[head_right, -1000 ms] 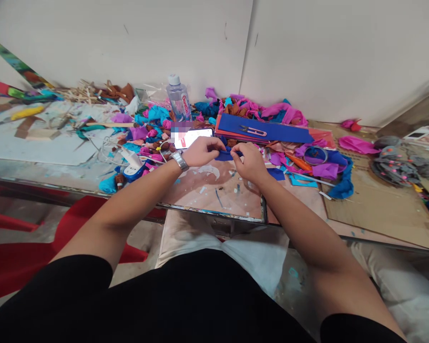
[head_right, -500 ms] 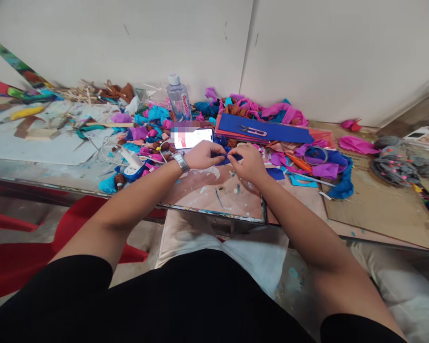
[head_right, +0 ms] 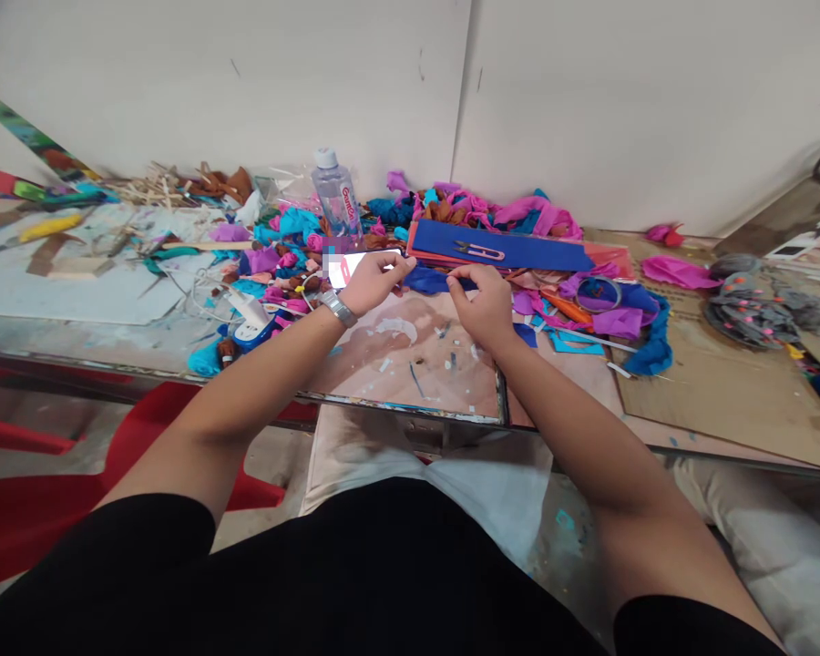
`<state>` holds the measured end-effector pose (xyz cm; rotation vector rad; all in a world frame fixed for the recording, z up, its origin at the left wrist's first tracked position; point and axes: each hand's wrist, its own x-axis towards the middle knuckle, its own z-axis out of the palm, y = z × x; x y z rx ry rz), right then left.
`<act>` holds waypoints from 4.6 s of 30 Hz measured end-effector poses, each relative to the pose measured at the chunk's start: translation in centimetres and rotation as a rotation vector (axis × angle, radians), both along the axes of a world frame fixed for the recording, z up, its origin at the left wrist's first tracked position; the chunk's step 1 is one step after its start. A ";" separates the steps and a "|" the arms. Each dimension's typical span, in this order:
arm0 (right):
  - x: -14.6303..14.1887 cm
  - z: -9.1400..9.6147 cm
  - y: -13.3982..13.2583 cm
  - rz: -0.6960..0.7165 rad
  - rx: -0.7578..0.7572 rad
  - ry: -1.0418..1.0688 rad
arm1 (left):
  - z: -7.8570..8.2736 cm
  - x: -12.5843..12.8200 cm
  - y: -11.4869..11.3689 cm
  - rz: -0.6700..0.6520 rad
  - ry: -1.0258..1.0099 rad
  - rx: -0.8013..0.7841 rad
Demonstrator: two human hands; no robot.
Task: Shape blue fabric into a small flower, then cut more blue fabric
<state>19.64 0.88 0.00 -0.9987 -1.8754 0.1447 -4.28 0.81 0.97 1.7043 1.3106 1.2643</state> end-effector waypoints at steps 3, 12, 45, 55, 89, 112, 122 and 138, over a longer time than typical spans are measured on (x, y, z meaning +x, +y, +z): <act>0.0 0.1 -0.1 0.002 -0.002 0.003 | 0.0 0.2 0.0 -0.073 -0.112 -0.084; 0.0 -0.1 0.1 0.017 -0.046 0.026 | -0.1 0.3 0.4 -0.153 -0.309 -0.127; -0.2 -0.4 0.1 0.224 -0.081 -0.138 | 0.3 0.1 -0.8 -0.323 0.295 0.027; -0.2 -0.3 0.0 0.240 -0.102 -0.123 | 0.3 0.1 -0.6 -0.387 0.286 -0.055; 0.3 1.7 -0.9 0.150 -0.269 -0.589 | 1.0 -0.5 -0.6 0.006 0.465 -0.087; 2.6 0.2 1.5 -0.299 -0.057 -0.559 | 0.7 -0.4 -0.5 -0.086 0.344 -0.179; 2.2 1.7 1.1 -0.109 -0.079 -0.339 | 0.4 0.5 -1.3 -0.583 0.331 -0.322; 0.0 -0.3 0.3 0.330 -0.079 -0.414 | 0.2 0.0 -0.7 -0.471 0.264 -0.274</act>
